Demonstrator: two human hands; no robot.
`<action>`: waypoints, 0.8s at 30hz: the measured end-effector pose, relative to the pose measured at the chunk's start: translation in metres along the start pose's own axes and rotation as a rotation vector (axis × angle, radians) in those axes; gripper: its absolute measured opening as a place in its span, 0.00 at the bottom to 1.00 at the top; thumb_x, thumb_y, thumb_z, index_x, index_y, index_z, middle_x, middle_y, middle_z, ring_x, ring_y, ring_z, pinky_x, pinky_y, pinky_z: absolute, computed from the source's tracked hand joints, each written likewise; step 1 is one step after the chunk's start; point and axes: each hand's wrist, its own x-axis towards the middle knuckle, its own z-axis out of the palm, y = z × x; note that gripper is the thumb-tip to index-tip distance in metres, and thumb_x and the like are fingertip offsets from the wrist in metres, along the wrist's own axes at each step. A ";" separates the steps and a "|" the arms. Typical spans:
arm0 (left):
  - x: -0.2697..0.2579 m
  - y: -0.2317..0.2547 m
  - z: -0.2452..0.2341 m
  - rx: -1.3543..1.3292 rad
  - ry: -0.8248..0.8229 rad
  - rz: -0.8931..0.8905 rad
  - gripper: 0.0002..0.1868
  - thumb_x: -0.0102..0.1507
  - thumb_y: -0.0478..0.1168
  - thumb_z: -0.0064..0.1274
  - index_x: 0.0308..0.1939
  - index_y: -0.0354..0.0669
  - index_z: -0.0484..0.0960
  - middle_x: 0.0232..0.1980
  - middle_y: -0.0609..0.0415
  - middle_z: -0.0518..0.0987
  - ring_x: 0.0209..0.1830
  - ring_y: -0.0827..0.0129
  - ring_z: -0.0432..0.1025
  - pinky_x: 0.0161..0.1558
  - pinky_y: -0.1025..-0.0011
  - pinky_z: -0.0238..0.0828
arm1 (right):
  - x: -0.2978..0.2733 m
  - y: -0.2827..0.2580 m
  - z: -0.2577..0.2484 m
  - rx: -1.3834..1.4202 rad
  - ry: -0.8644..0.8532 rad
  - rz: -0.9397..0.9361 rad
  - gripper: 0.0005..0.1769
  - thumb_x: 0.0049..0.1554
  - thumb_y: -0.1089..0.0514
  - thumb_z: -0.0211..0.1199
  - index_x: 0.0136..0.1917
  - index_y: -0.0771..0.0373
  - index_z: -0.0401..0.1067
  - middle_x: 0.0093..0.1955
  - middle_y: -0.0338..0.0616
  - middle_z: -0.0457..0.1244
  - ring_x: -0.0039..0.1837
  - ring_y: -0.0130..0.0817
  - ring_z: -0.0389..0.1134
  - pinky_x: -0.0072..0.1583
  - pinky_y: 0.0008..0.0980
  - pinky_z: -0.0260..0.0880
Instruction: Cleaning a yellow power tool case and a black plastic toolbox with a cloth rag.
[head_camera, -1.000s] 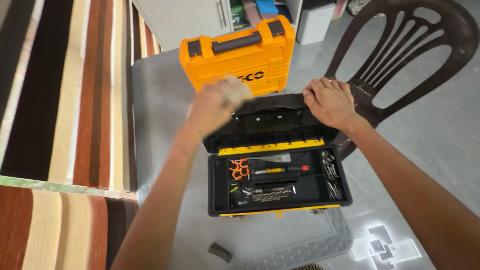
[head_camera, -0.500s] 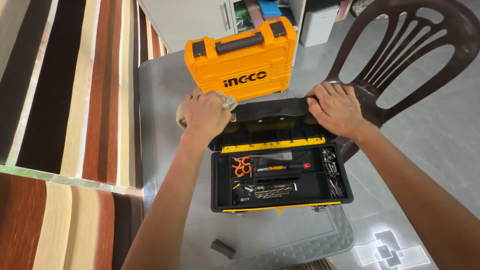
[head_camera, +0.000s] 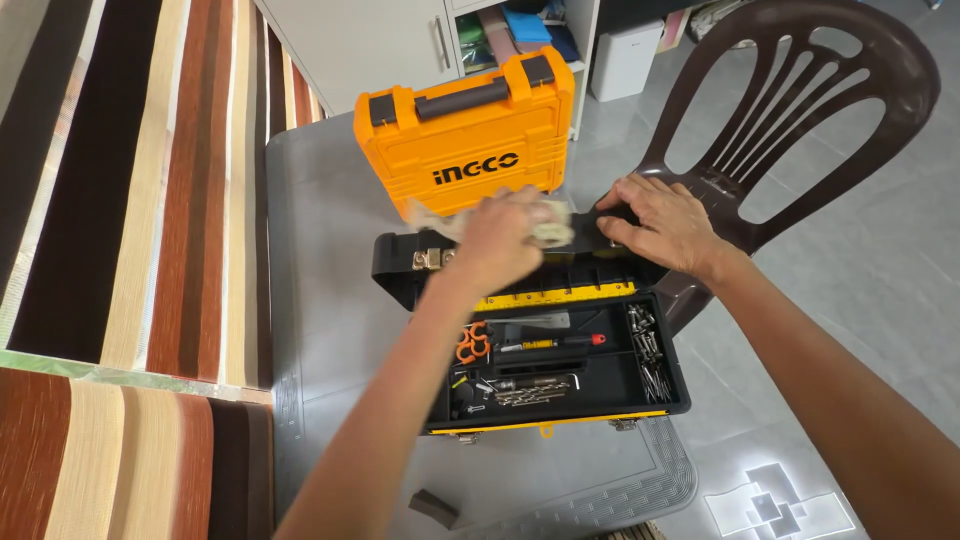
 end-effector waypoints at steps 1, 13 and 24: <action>-0.003 -0.007 -0.008 0.001 -0.002 -0.002 0.18 0.53 0.31 0.56 0.46 0.49 0.88 0.53 0.50 0.80 0.57 0.52 0.71 0.60 0.54 0.67 | 0.000 -0.001 0.000 0.003 -0.001 0.000 0.21 0.56 0.40 0.56 0.56 0.53 0.71 0.59 0.39 0.66 0.69 0.42 0.61 0.68 0.49 0.53; 0.035 0.054 0.016 0.039 -0.121 -0.094 0.21 0.49 0.34 0.60 0.47 0.47 0.79 0.45 0.45 0.81 0.52 0.49 0.75 0.54 0.51 0.64 | -0.005 0.014 -0.004 0.632 -0.044 0.302 0.18 0.53 0.60 0.53 0.54 0.59 0.78 0.46 0.42 0.70 0.43 0.34 0.67 0.49 0.32 0.67; -0.001 -0.010 -0.042 0.085 -0.203 -0.277 0.11 0.50 0.46 0.64 0.37 0.58 0.88 0.40 0.55 0.85 0.42 0.59 0.79 0.43 0.60 0.75 | -0.014 0.007 -0.004 0.599 0.102 0.160 0.21 0.50 0.68 0.45 0.48 0.64 0.79 0.44 0.43 0.71 0.49 0.30 0.70 0.56 0.28 0.67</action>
